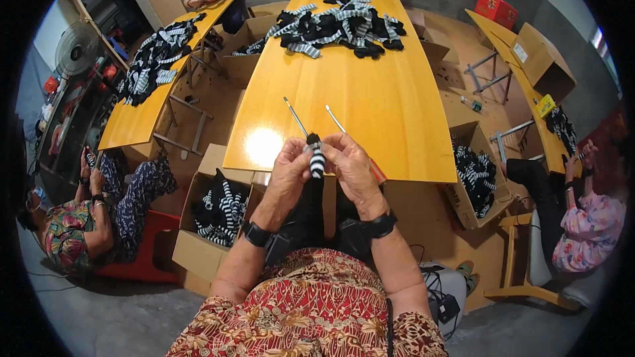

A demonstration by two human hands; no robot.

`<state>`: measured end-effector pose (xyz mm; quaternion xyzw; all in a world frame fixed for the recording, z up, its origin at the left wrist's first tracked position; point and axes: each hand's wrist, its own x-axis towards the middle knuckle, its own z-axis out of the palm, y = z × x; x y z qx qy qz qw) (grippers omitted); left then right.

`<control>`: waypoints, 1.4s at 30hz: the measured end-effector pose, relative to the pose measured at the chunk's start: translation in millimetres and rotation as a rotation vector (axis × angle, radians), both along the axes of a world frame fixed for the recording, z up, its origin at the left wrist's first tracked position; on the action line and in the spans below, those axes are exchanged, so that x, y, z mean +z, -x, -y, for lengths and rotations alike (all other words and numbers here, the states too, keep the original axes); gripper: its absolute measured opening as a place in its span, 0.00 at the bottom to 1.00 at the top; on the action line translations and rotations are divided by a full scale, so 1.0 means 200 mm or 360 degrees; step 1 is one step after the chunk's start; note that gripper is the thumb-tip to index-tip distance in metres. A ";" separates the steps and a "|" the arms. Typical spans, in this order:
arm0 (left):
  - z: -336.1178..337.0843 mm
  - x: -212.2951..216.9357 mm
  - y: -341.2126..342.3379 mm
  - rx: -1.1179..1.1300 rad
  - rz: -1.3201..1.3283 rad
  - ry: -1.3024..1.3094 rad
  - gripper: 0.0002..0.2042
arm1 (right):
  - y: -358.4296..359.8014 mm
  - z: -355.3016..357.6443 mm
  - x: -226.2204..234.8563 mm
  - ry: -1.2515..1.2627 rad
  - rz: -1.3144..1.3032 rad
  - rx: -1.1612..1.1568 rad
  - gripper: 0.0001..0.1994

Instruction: The person uses a red-handled screwdriver to push the fabric of a black and white striped sock back into its proper shape. They repeatedly insert the tool into the sock opening and push the material down, then inspect the sock before repeating the process on another sock.

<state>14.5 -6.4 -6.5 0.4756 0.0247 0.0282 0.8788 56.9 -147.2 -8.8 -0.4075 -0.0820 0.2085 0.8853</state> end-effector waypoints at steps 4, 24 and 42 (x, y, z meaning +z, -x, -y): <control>0.02 0.05 -0.01 0.0221 0.0091 -0.0283 0.04 | -0.01 0.03 -0.03 0.0088 -0.0012 0.0073 0.05; 0.01 -0.01 -0.06 0.0260 0.0066 0.0175 0.06 | -0.03 -0.07 0.06 0.0498 0.0310 -0.0396 0.04; -0.08 0.02 0.00 -0.0024 0.0102 0.0249 0.04 | 0.02 -0.12 0.14 0.0861 0.0818 -0.0480 0.06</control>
